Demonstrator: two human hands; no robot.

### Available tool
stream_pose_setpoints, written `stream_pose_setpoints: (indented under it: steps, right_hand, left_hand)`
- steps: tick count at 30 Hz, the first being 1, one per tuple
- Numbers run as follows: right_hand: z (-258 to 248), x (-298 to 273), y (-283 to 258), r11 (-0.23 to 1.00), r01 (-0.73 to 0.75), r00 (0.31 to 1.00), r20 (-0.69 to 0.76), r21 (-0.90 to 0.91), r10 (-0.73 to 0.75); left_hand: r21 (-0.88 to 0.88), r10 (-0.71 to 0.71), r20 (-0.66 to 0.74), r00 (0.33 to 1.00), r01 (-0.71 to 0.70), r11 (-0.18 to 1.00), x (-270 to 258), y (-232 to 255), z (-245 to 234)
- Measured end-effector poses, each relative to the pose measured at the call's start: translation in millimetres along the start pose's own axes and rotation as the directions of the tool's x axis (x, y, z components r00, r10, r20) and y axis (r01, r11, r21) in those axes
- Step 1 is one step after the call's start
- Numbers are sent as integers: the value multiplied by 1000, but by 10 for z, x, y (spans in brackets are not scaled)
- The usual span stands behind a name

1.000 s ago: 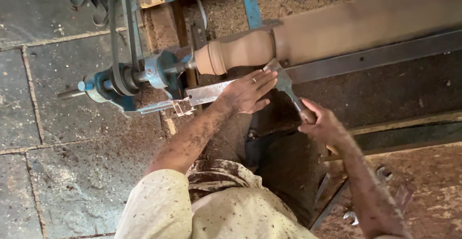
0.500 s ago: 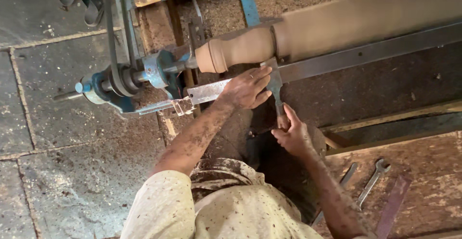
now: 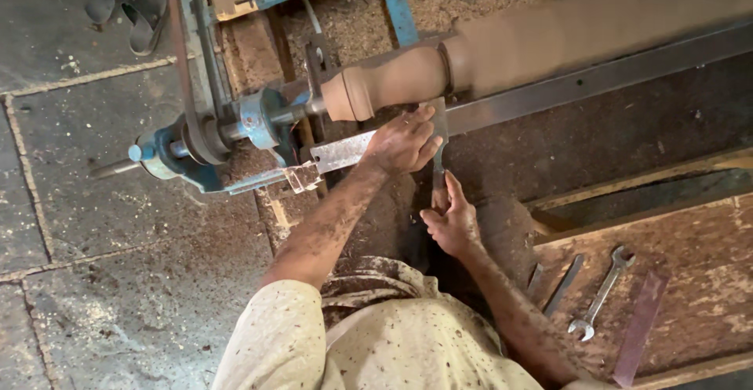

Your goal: The person shapes a rotating wooden piece mounted on a lathe using a chisel. They hold the chisel with both hands and guide it along the spinning wood to carve and smooth the surface, producing wood shavings.

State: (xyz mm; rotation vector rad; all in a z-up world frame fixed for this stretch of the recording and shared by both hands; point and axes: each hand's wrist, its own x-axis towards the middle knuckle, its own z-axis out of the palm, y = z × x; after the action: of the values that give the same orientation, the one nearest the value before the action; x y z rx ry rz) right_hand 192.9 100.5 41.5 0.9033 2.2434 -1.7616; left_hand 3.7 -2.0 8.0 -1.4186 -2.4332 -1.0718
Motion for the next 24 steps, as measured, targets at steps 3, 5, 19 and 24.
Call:
stream_pose_setpoints:
  steps: [3, 5, 19, 24]
  right_hand:
    - [71, -17, -29, 1000, -28, 1000, -10, -12, 28]
    - [111, -32, -63, 999, -26, 1000, -6, -26, 26]
    - [532, -72, -72, 971, 4, 1000, -24, 239, 2]
    - [335, -83, -100, 835, -325, 944, 200, 444, 261]
  left_hand:
    - [40, 17, 18, 1000, -17, 999, -21, -18, 12]
    - [6, 23, -41, 999, -23, 1000, -25, -30, 12]
    - [-118, -109, -180, 978, 88, 989, -19, -52, 11]
    - [-245, -113, -186, 976, 65, 967, -133, -7, -233]
